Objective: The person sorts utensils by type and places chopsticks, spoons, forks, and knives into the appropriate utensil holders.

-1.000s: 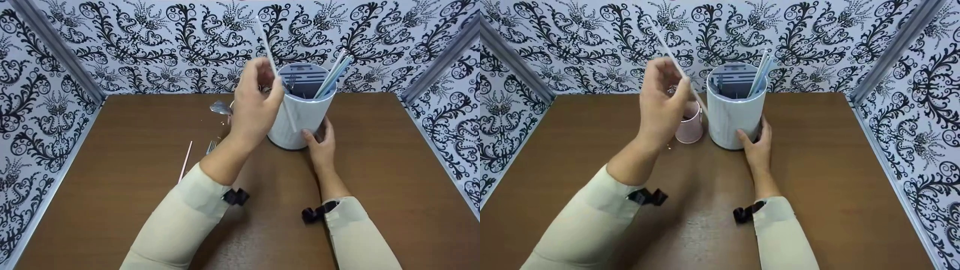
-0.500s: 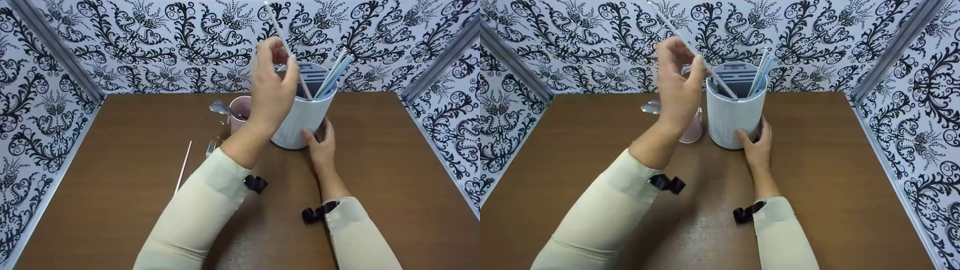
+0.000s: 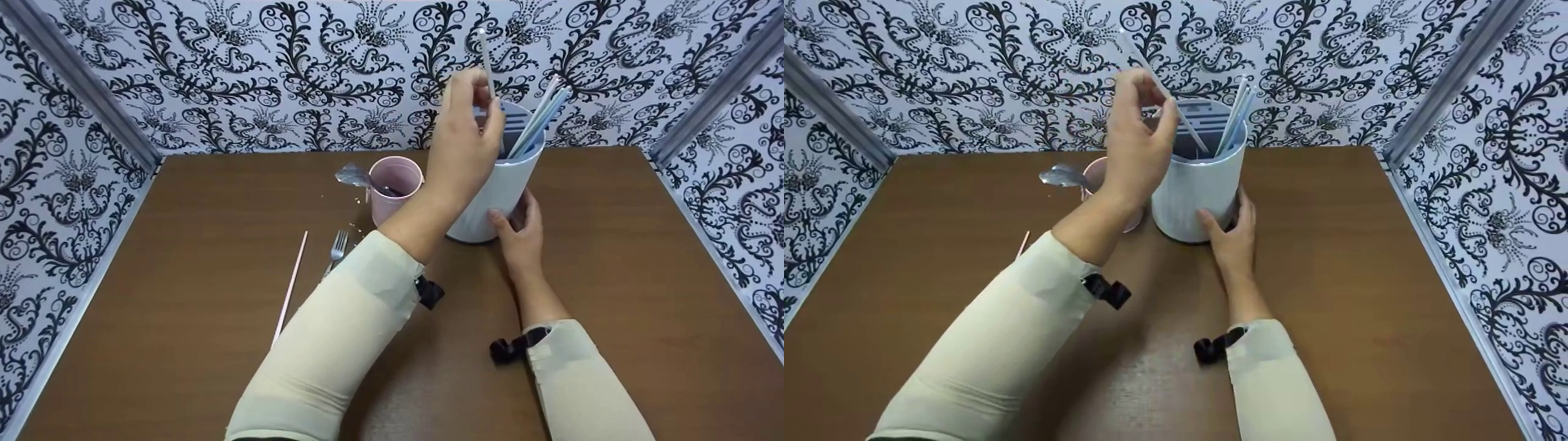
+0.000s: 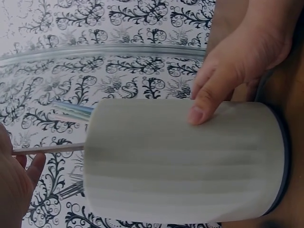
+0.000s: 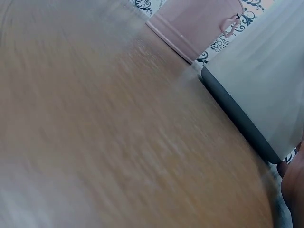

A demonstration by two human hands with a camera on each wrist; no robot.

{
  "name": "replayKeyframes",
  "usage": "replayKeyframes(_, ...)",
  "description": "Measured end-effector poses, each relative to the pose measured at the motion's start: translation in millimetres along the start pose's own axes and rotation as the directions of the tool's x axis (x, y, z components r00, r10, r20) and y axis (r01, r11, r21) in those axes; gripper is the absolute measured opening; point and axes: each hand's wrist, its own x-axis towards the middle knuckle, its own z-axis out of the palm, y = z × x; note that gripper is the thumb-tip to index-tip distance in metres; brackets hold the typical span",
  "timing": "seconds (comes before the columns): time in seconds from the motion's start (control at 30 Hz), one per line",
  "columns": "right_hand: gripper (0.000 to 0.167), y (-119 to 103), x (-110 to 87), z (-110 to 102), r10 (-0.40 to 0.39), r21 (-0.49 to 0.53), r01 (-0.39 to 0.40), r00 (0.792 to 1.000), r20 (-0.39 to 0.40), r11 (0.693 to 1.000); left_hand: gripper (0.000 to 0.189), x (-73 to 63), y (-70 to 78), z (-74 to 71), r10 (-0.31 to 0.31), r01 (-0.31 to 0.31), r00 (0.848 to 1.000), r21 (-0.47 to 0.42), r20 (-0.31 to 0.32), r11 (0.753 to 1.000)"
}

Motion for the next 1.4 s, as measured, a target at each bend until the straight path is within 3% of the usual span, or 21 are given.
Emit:
replayKeyframes(0.17,0.083,10,3.2,-2,0.004,-0.015,-0.004,1.0,0.002,1.0,0.02,1.8,-6.1,9.0,-0.029,0.028,0.999,0.035,0.025,0.999)
replayKeyframes(0.33,0.083,29,10.5,-6,-0.006,-0.029,0.006,1.0,-0.007,1.0,0.019,5.7,-9.7,17.5,-0.018,0.009,0.997,0.126,0.069,0.992)
replayKeyframes(0.57,0.087,32,11.9,-5,-0.013,0.0,0.013,1.0,-0.01,1.0,0.022,7.5,-10.3,27.7,-0.126,0.065,0.97,0.277,0.207,0.959)
replayKeyframes(0.73,0.084,29,10.2,-2,-0.007,0.034,0.007,1.0,-0.002,0.999,0.023,6.6,-13.2,34.1,-0.153,0.071,0.965,0.349,0.213,0.934)
replayKeyframes(0.9,0.081,12,4.6,2,-0.035,0.093,0.033,0.999,0.022,0.995,0.022,7.1,-16.5,37.8,-0.189,0.084,0.952,0.391,0.239,0.917)
replayKeyframes(1.17,0.08,0,-2.3,3,-0.014,0.032,0.013,1.0,0.013,0.999,0.025,7.9,-20.3,45.0,-0.21,0.083,0.938,0.412,0.274,0.907)
replayKeyframes(1.4,0.079,0,-1.6,0,-0.019,0.031,0.019,1.0,0.018,0.999,0.03,10.0,-19.2,50.9,-0.253,0.101,0.925,0.458,0.284,0.883)
